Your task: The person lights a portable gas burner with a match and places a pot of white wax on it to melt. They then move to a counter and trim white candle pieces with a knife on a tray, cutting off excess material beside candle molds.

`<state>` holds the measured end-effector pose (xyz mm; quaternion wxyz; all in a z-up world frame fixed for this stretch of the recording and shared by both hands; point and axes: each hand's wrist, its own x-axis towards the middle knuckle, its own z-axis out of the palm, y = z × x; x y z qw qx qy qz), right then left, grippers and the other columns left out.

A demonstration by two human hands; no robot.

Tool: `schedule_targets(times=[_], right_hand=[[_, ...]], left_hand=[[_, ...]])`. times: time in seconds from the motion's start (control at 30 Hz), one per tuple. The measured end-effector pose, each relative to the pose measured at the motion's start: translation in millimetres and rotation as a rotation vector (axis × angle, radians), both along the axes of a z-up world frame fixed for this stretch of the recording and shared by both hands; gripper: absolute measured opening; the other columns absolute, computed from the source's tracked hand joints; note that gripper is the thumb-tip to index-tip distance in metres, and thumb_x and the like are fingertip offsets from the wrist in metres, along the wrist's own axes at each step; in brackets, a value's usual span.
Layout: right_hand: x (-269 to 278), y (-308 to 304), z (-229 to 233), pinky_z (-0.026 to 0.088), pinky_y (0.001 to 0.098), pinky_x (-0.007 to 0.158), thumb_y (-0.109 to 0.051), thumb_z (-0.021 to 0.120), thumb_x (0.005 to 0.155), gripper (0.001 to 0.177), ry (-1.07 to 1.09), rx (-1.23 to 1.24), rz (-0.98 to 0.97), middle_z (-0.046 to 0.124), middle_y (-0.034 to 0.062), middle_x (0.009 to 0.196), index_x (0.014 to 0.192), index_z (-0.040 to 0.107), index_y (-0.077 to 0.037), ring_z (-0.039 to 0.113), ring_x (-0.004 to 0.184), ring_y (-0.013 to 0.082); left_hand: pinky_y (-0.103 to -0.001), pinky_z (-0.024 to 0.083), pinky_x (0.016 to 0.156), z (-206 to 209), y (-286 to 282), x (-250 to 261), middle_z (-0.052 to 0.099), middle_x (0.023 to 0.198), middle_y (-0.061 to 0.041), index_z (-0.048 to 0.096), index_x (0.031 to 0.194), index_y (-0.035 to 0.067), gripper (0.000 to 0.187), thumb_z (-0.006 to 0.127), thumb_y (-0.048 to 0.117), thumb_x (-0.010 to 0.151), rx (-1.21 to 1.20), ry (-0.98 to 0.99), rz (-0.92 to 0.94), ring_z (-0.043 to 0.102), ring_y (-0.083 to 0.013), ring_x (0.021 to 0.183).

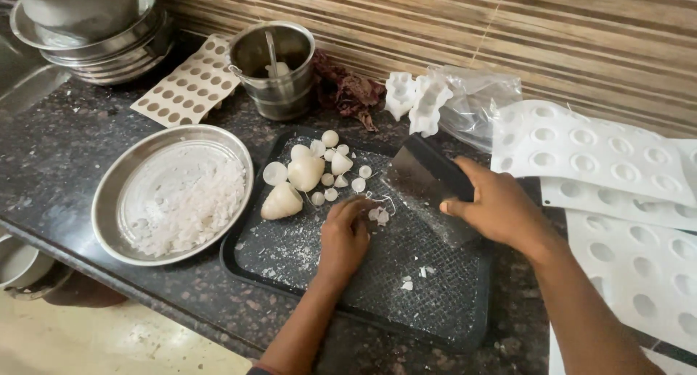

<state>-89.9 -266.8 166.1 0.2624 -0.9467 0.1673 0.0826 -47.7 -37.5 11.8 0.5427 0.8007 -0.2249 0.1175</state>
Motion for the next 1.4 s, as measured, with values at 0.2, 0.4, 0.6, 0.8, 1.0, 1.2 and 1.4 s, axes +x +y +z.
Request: schedule_targets(times=[0.2, 0.4, 0.6, 0.8, 1.0, 1.2, 1.4], right_hand=[[-7, 24, -3, 0.053, 0.0446, 0.069, -0.028, 0.079, 0.081, 0.077, -0.030, -0.027, 0.050, 0.071, 0.0187, 0.075, 0.150, 0.047, -0.017, 0.072, 0.069, 0.0294], [-2, 39, -13, 0.055, 0.0468, 0.070, -0.024, 0.078, 0.081, 0.071, -0.091, -0.039, 0.167, 0.071, 0.0189, 0.072, 0.145, 0.050, -0.013, 0.074, 0.070, 0.0339], [0, 43, -25, 0.055, 0.0498, 0.073, -0.022, 0.078, 0.080, 0.067, -0.173, -0.021, 0.185, 0.070, 0.0220, 0.075, 0.141, 0.052, -0.011, 0.073, 0.078, 0.0400], [-3, 57, -12, 0.061, 0.0467, 0.071, -0.021, 0.070, 0.087, 0.065, 0.031, -0.013, 0.120, 0.074, 0.0181, 0.078, 0.146, 0.044, -0.017, 0.078, 0.073, 0.0358], [-1, 58, -20, 0.058, 0.0498, 0.078, -0.019, 0.072, 0.086, 0.061, -0.088, -0.081, 0.193, 0.074, 0.0225, 0.083, 0.142, 0.048, -0.014, 0.075, 0.082, 0.0389], [7, 53, -22, 0.057, 0.0508, 0.080, -0.021, 0.073, 0.084, 0.059, -0.128, -0.099, 0.253, 0.074, 0.0236, 0.085, 0.139, 0.052, -0.013, 0.074, 0.085, 0.0410], [17, 53, -26, 0.056, 0.0534, 0.080, -0.020, 0.074, 0.082, 0.060, -0.175, -0.108, 0.304, 0.072, 0.0252, 0.086, 0.138, 0.054, -0.013, 0.071, 0.088, 0.0436]], left_hand=[[-0.040, 0.056, 0.083, 9, -5, -5, 0.070, 0.104, -0.014, 0.074, 0.104, 0.001, 0.019, 0.073, 0.008, 0.087, 0.039, -0.038, 0.196, 0.067, -0.0321, 0.095], [-0.044, 0.050, 0.089, 5, -8, -5, 0.071, 0.098, -0.014, 0.075, 0.096, 0.001, 0.028, 0.085, 0.022, 0.080, 0.223, -0.199, 0.144, 0.062, -0.0339, 0.097], [-0.039, 0.057, 0.084, -10, -8, -2, 0.075, 0.102, -0.015, 0.079, 0.098, 0.002, 0.015, 0.077, 0.013, 0.089, 0.146, -0.171, 0.093, 0.068, -0.0308, 0.093], [-0.039, 0.058, 0.082, -6, -8, -3, 0.076, 0.098, -0.013, 0.079, 0.094, 0.001, 0.011, 0.075, 0.010, 0.088, 0.086, -0.193, 0.070, 0.071, -0.0306, 0.088], [-0.040, 0.056, 0.080, -1, -6, -9, 0.073, 0.095, -0.015, 0.078, 0.095, 0.001, 0.010, 0.073, 0.006, 0.088, 0.148, -0.149, 0.079, 0.068, -0.0314, 0.089], [-0.041, 0.055, 0.082, -1, -6, -6, 0.072, 0.094, -0.015, 0.078, 0.095, 0.001, 0.011, 0.071, 0.003, 0.087, 0.148, -0.155, 0.070, 0.067, -0.0327, 0.091], [-0.041, 0.055, 0.080, -5, -8, -5, 0.072, 0.093, -0.013, 0.078, 0.094, 0.002, 0.010, 0.073, 0.006, 0.086, 0.146, -0.119, 0.066, 0.068, -0.0318, 0.090]])
